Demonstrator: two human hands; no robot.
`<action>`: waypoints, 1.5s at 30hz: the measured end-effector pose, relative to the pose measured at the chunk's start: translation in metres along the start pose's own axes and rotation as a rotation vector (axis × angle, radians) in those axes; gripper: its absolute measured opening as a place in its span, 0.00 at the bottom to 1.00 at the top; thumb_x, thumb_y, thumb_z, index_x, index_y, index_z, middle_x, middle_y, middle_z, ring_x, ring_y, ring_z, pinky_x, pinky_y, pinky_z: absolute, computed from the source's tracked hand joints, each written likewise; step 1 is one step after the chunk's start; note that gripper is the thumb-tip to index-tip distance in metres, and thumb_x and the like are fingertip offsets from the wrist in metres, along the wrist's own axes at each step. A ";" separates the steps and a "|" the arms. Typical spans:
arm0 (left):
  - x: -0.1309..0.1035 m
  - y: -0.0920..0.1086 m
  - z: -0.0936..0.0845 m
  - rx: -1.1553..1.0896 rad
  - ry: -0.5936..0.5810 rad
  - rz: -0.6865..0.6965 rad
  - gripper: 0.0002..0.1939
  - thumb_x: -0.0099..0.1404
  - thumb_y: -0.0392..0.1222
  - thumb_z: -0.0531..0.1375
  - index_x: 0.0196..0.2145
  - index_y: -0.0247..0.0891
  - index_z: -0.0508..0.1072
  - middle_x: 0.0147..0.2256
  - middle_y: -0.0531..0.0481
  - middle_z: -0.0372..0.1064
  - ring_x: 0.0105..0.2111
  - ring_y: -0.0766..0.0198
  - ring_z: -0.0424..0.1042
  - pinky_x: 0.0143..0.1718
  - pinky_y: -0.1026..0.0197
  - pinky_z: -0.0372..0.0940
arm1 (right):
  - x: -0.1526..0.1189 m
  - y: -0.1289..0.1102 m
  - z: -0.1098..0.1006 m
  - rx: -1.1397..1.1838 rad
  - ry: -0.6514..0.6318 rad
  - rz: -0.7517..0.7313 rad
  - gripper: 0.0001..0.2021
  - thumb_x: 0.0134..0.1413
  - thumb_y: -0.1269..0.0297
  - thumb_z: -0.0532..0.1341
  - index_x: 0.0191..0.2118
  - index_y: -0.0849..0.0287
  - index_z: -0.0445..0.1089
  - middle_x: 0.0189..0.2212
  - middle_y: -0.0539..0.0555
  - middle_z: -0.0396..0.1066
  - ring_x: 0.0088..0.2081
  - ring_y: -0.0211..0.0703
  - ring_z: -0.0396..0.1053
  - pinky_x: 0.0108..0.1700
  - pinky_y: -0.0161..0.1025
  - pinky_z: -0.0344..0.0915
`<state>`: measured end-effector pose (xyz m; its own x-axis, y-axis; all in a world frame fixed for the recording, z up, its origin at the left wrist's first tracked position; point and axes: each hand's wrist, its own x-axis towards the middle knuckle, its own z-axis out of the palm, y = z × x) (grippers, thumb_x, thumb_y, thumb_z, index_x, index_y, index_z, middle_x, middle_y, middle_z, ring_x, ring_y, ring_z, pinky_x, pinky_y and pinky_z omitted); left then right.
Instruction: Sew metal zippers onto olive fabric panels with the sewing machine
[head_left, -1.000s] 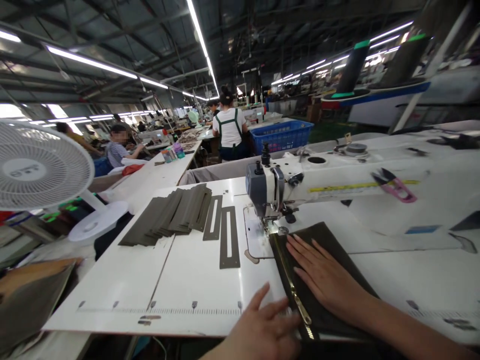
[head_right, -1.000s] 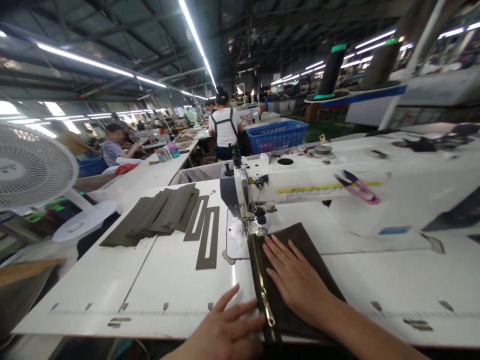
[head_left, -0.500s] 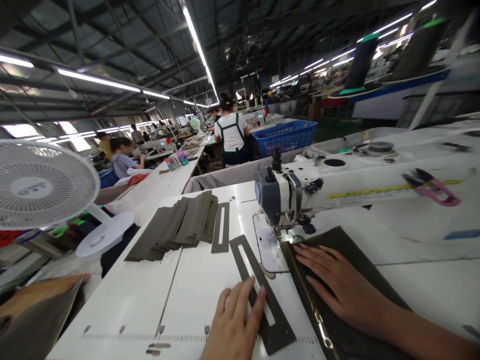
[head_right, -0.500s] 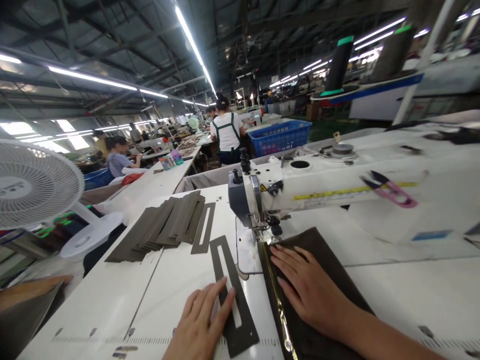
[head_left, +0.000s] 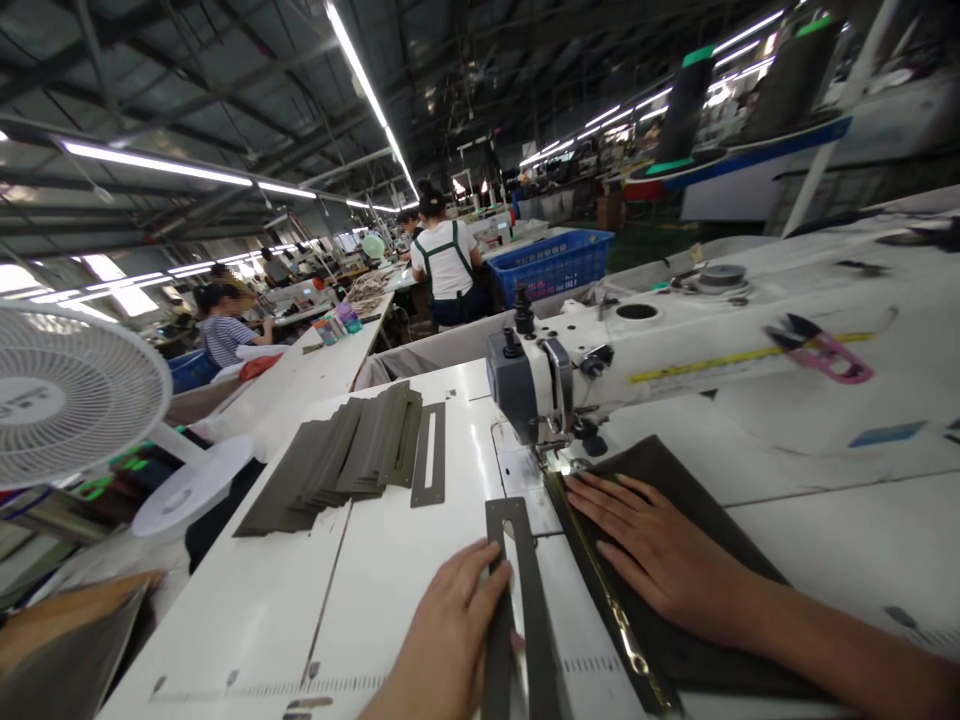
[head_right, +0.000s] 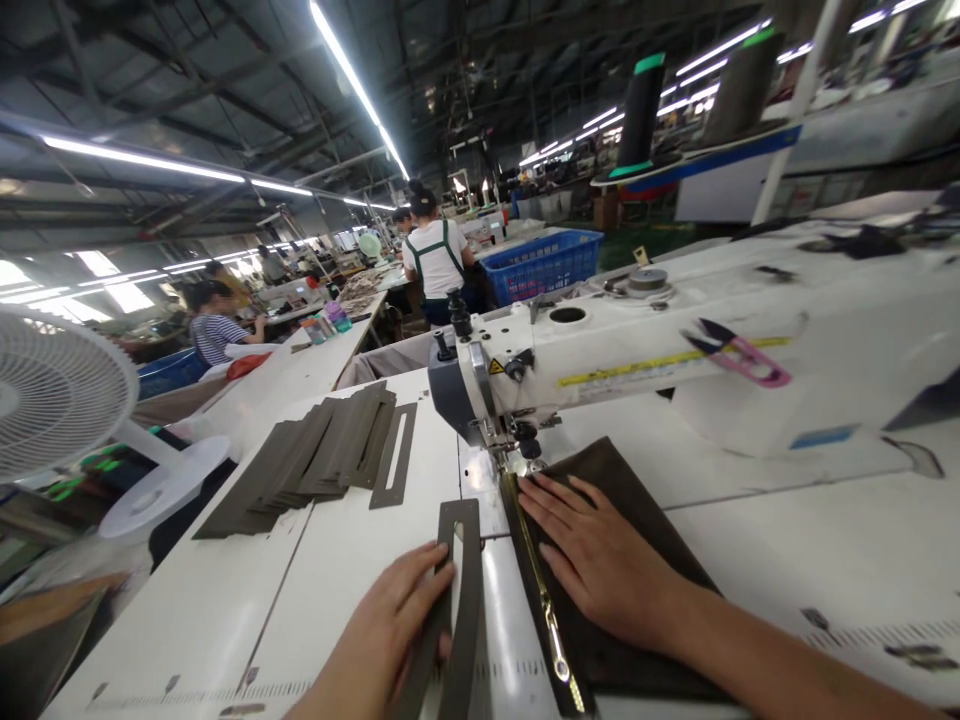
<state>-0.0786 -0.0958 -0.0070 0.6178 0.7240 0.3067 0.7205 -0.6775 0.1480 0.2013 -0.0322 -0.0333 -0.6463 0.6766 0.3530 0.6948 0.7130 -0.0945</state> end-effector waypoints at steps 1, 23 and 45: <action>0.008 -0.001 -0.004 -0.032 -0.006 -0.052 0.20 0.65 0.37 0.51 0.54 0.38 0.63 0.48 0.39 0.63 0.47 0.53 0.64 0.45 0.50 0.66 | -0.001 0.000 0.000 -0.003 0.008 0.006 0.24 0.60 0.64 0.49 0.61 0.60 0.51 0.61 0.55 0.50 0.61 0.46 0.49 0.58 0.51 0.51; 0.080 0.025 0.035 0.094 0.204 0.074 0.15 0.67 0.31 0.48 0.47 0.31 0.69 0.47 0.39 0.69 0.47 0.57 0.69 0.48 0.53 0.68 | -0.014 -0.019 0.001 -0.005 0.164 0.050 0.30 0.50 0.74 0.51 0.61 0.64 0.51 0.58 0.63 0.55 0.59 0.48 0.51 0.58 0.51 0.54; 0.076 0.001 0.038 0.082 0.097 0.141 0.22 0.67 0.34 0.49 0.59 0.38 0.57 0.53 0.39 0.62 0.52 0.55 0.64 0.49 0.55 0.66 | 0.005 -0.022 -0.024 0.263 0.015 0.232 0.26 0.58 0.59 0.49 0.61 0.59 0.51 0.56 0.64 0.58 0.56 0.59 0.56 0.55 0.58 0.49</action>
<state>-0.0188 -0.0371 -0.0196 0.6840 0.6039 0.4092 0.6545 -0.7558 0.0214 0.1906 -0.0487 -0.0069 -0.4748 0.8247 0.3075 0.7160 0.5651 -0.4099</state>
